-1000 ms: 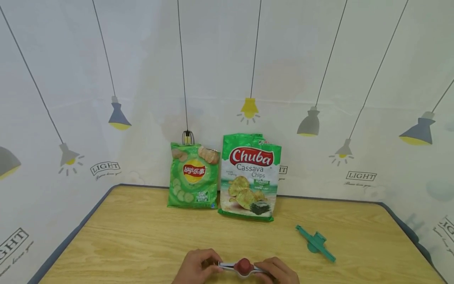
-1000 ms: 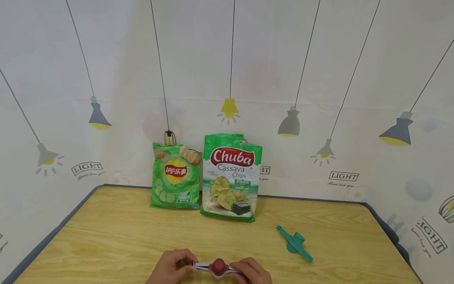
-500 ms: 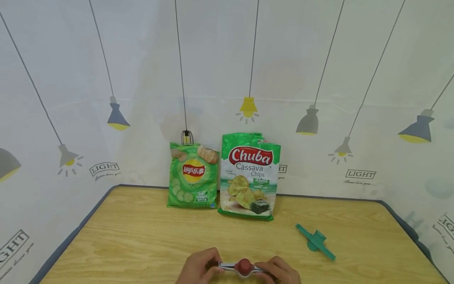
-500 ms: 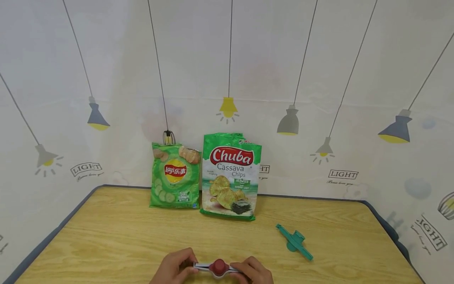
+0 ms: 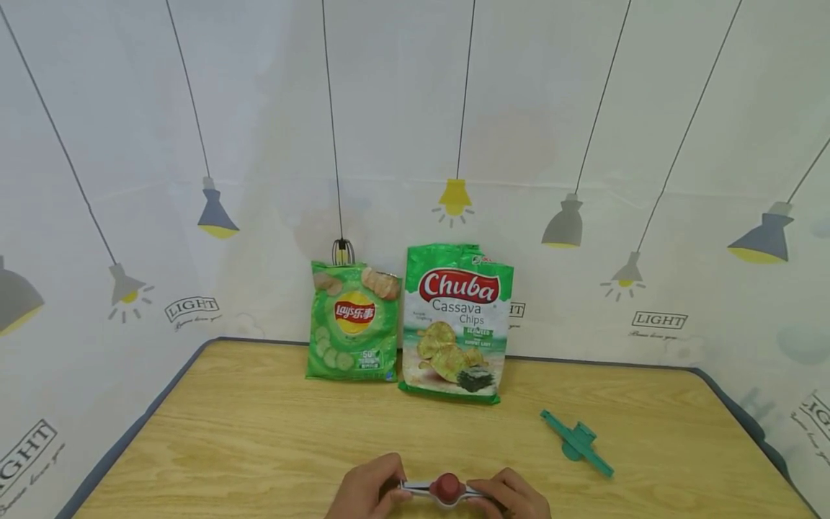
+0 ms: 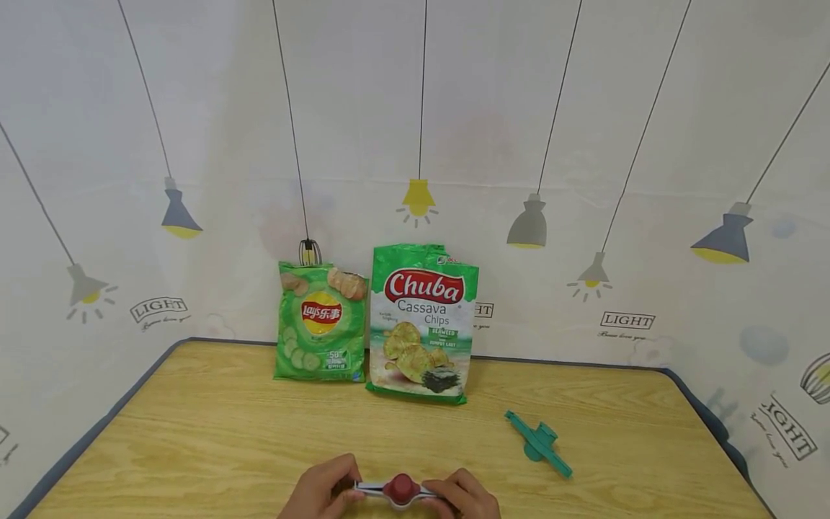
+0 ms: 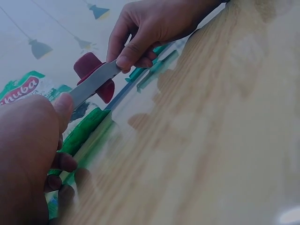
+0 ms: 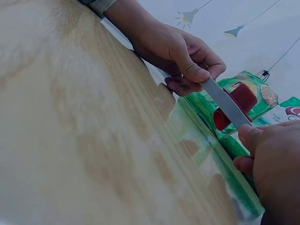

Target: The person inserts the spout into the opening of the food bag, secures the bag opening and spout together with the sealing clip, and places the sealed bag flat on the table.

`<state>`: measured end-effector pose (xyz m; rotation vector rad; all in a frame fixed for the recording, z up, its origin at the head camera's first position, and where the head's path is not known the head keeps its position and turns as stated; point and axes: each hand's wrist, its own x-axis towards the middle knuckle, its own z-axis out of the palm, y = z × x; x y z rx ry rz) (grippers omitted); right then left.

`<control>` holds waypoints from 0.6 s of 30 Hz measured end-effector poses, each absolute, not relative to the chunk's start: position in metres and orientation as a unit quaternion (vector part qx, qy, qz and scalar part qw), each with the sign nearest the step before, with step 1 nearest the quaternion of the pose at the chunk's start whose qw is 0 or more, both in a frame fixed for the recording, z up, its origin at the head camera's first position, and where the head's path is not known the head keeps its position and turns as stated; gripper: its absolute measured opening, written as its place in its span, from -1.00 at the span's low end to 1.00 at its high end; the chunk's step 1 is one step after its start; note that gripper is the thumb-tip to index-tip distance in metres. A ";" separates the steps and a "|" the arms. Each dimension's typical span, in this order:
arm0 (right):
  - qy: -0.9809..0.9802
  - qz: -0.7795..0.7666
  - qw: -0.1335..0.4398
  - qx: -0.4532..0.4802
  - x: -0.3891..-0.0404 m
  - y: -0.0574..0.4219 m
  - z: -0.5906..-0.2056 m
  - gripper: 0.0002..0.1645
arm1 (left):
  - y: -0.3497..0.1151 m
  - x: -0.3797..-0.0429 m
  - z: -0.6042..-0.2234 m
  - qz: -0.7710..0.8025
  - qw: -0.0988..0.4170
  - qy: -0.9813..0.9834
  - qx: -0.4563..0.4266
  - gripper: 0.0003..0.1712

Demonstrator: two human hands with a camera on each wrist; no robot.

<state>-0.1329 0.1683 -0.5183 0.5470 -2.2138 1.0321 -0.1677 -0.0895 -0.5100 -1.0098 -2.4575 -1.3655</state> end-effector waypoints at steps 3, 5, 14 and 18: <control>-0.844 0.387 0.312 0.202 -0.132 0.168 -0.517 -0.57 | -0.089 -0.168 -0.510 -0.453 0.079 -0.822 -0.336 -0.80; -0.844 0.384 0.316 0.203 -0.132 0.168 -0.517 -0.57 | -0.089 -0.168 -0.510 -0.452 0.080 -0.823 -0.335 -0.79; -0.840 0.378 0.329 0.206 -0.132 0.167 -0.516 -0.57 | -0.087 -0.167 -0.510 -0.447 0.101 -0.823 -0.336 -0.75; -0.840 0.375 0.334 0.204 -0.133 0.166 -0.516 -0.56 | -0.086 -0.166 -0.510 -0.444 0.107 -0.824 -0.334 -0.73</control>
